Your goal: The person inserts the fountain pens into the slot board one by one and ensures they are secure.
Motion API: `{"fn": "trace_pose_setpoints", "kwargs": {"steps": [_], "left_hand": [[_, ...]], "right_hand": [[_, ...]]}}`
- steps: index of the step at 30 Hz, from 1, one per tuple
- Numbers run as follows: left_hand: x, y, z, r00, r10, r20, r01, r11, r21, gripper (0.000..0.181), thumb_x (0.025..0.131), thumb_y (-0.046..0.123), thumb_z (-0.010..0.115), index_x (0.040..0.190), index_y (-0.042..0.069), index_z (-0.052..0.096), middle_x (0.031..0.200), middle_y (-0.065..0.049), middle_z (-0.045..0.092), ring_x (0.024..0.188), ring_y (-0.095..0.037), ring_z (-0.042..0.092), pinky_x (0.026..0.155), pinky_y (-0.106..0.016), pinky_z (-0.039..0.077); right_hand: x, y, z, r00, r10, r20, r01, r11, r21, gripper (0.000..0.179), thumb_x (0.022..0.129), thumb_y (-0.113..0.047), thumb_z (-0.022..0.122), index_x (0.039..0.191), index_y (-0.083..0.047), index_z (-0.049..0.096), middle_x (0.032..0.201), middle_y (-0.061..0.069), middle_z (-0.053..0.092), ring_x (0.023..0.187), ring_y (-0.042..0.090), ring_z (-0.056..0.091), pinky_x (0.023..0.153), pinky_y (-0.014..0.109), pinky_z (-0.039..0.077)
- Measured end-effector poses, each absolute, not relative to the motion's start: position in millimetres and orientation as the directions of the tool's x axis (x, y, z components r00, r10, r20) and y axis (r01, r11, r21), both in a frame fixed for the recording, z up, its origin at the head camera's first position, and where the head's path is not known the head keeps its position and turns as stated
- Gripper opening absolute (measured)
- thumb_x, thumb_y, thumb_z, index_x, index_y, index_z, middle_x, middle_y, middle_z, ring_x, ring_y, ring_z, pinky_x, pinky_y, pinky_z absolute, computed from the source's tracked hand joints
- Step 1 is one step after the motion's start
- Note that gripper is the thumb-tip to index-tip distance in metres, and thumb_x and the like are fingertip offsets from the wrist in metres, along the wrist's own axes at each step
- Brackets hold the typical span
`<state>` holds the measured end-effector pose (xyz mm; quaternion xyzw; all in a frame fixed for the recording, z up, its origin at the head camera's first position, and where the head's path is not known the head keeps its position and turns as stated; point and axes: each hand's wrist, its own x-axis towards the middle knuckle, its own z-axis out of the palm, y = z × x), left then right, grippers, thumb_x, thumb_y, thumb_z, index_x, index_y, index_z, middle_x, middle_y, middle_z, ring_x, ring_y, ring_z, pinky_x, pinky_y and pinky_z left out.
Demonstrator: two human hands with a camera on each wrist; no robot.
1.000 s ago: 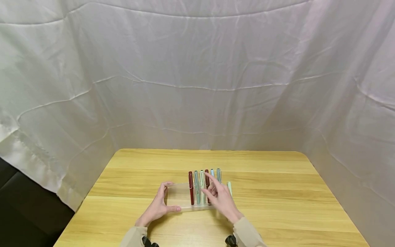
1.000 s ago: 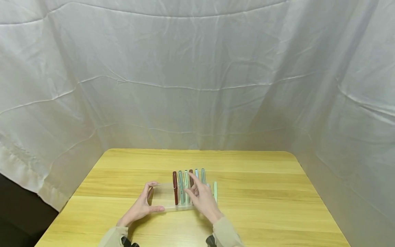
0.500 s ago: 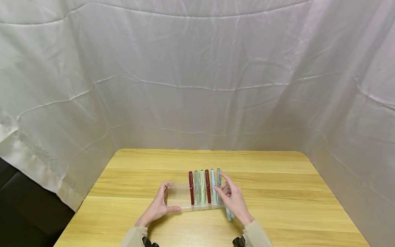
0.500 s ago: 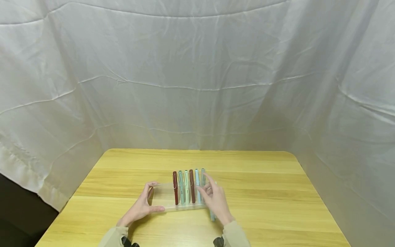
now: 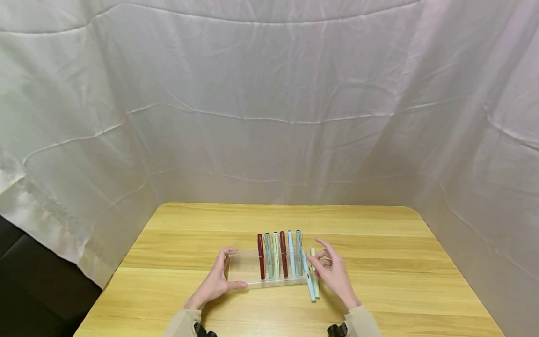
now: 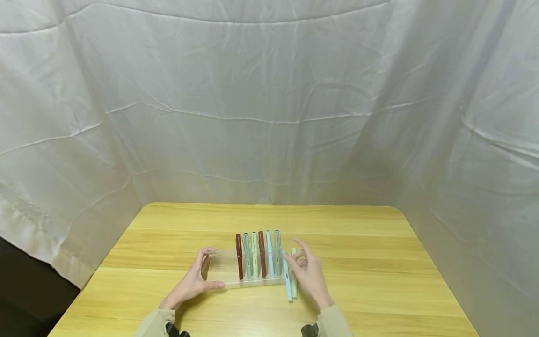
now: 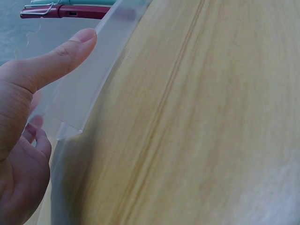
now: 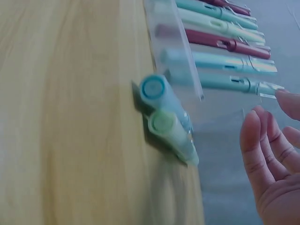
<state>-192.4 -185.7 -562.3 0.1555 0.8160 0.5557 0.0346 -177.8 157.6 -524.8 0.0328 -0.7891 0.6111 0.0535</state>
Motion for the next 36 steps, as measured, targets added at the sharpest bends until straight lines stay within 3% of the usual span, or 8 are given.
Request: {"fn": "trace_pose_setpoints", "kwargs": {"steps": [9, 18, 26, 36], "left_hand": [[-192, -186, -565, -0.942, 0.297, 0.157, 0.257, 0.337, 0.906, 0.099, 0.064, 0.017, 0.093, 0.142, 0.004, 0.034, 0.151, -0.019, 0.036, 0.148, -0.04, 0.029, 0.127, -0.053, 0.009], [-193, -186, -561, -0.951, 0.29, 0.106, 0.205, 0.337, 0.919, 0.104, 0.061, 0.017, 0.095, 0.143, 0.005, 0.033, 0.154, -0.02, 0.035, 0.149, -0.023, 0.029, 0.13, -0.043, 0.01], [-193, -186, -562, -0.951, 0.289, 0.105, 0.204, 0.337, 0.919, 0.104, 0.061, 0.017, 0.095, 0.143, 0.005, 0.033, 0.154, -0.019, 0.036, 0.148, -0.02, 0.03, 0.13, -0.043, 0.011], [-192, -186, -565, -0.944, 0.295, 0.147, 0.246, 0.332, 0.911, 0.101, 0.063, 0.016, 0.094, 0.143, 0.003, 0.033, 0.153, -0.021, 0.035, 0.149, -0.041, 0.028, 0.128, -0.051, 0.009]], "right_hand": [[-177, 171, -527, -0.997, 0.024, 0.078, -0.071, 0.225, -0.972, 0.061, 0.093, -0.005, 0.068, 0.149, -0.006, 0.043, 0.095, 0.019, 0.065, 0.059, 0.023, 0.064, 0.055, 0.033, 0.064], [-179, 179, -535, -0.997, 0.006, 0.079, -0.077, 0.151, -0.986, 0.06, 0.092, -0.001, 0.068, 0.147, 0.0, 0.043, 0.095, 0.024, 0.064, 0.058, 0.018, 0.065, 0.054, 0.029, 0.063], [-183, 186, -543, -0.999, -0.023, 0.045, -0.048, 0.167, -0.985, 0.059, 0.093, -0.001, 0.067, 0.146, 0.004, 0.042, 0.096, 0.027, 0.064, 0.058, 0.016, 0.064, 0.054, 0.032, 0.064], [-187, 193, -543, -0.997, -0.054, -0.047, 0.037, 0.178, -0.983, 0.063, 0.093, -0.004, 0.068, 0.149, 0.001, 0.039, 0.097, 0.025, 0.065, 0.062, 0.018, 0.064, 0.056, 0.03, 0.064]]}}
